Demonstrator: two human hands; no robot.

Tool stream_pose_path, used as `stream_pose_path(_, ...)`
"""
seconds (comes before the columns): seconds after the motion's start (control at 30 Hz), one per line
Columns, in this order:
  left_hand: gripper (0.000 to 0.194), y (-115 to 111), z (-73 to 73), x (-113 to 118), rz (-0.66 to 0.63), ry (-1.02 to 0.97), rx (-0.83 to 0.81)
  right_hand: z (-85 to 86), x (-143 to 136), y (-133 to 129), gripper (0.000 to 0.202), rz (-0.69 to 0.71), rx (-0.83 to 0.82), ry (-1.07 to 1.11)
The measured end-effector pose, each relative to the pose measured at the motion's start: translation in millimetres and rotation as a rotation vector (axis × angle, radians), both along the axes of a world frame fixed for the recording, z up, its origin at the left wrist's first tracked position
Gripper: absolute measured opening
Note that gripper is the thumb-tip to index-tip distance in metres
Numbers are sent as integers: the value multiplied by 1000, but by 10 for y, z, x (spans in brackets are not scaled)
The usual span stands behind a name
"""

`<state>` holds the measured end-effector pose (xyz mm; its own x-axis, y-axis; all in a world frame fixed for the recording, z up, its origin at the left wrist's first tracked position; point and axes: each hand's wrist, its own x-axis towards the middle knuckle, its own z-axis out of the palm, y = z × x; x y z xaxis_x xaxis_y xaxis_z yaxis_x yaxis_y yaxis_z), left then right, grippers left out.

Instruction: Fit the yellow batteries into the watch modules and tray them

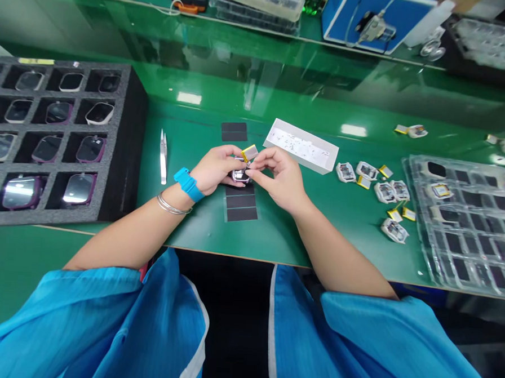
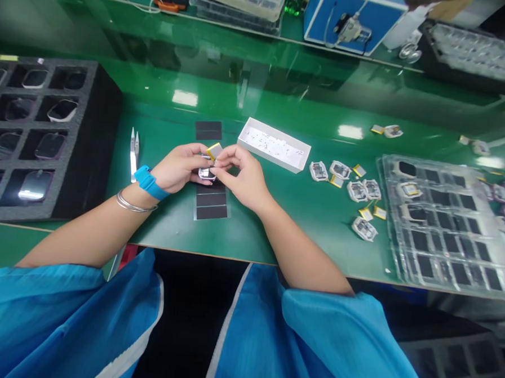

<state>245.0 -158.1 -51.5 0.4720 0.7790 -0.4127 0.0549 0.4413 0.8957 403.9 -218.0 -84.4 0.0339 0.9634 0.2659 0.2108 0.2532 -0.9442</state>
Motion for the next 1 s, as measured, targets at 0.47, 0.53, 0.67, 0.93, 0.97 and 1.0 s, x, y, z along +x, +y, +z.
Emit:
stream_pose_path(0.47,13,-14,37,12,-21,20,9,20,5,-16,22,25,44,-66)
stream_pose_path(0.53,14,-15,33,14,-19,14,8,22,7,-17,22,29,49,-54)
stream_pose_path(0.67,14,-10,16,11,-18,3,5,31,5,-20,21,33,46,-60)
stream_pose_path(0.93,14,-6,3,12,-24,10,1,50,-36,-67,14,-24,90,-273)
stream_pose_path(0.97,14,-9,2,13,-22,6,1,51,-45,-76,14,-36,106,-321)
stream_pose_path(1.0,14,-12,-2,14,-20,-1,0,52,-56,-86,13,-47,121,-372)
